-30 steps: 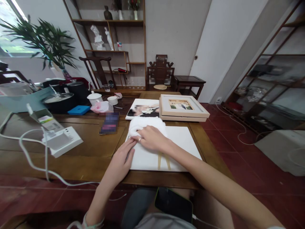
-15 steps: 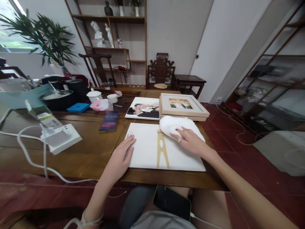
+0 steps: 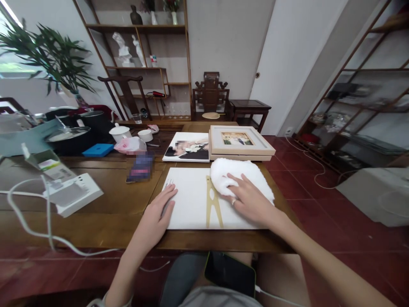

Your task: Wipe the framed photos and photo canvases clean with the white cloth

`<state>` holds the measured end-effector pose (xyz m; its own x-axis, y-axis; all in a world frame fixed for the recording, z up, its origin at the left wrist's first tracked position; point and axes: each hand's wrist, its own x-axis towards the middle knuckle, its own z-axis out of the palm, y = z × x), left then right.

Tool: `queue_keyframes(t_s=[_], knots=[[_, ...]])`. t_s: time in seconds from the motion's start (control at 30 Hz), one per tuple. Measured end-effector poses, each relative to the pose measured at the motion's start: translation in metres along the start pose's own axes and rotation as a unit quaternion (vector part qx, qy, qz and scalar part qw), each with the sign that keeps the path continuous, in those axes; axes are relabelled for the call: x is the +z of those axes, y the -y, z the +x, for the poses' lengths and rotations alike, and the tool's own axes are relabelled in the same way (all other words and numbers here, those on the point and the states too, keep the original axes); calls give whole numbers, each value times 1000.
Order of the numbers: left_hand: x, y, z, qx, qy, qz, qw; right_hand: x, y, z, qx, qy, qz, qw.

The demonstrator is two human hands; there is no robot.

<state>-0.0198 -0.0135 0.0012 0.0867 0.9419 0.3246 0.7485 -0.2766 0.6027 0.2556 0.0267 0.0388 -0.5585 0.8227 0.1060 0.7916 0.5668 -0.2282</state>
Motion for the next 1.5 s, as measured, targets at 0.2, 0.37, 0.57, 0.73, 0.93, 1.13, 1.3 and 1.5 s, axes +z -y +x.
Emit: queue_keyframes(t_s=[0.2, 0.37, 0.57, 0.73, 0.93, 1.13, 1.3, 1.5], knots=[[2, -1, 0, 3, 2, 14, 1000, -12, 51, -62, -20, 73, 5, 997], [2, -1, 1, 9, 3, 25, 1000, -17, 47, -70, -27, 96, 19, 995], [0, -2, 0, 16, 7, 27, 999, -8, -5, -20, -24, -3, 11, 1000], [0, -1, -1, 21, 7, 32, 999, 2, -36, 17, -18, -53, -28, 998], [1, -1, 0, 17, 4, 31, 999, -1, -22, -1, -41, -43, -20, 998], [1, -3, 0, 10, 7, 33, 999, -11, 27, -61, -59, 23, 21, 998], [1, -4, 0, 9, 6, 33, 999, -21, 32, -85, -66, 79, 45, 994], [1, -3, 0, 15, 5, 33, 999, -20, -14, -55, -10, 37, 71, 997]])
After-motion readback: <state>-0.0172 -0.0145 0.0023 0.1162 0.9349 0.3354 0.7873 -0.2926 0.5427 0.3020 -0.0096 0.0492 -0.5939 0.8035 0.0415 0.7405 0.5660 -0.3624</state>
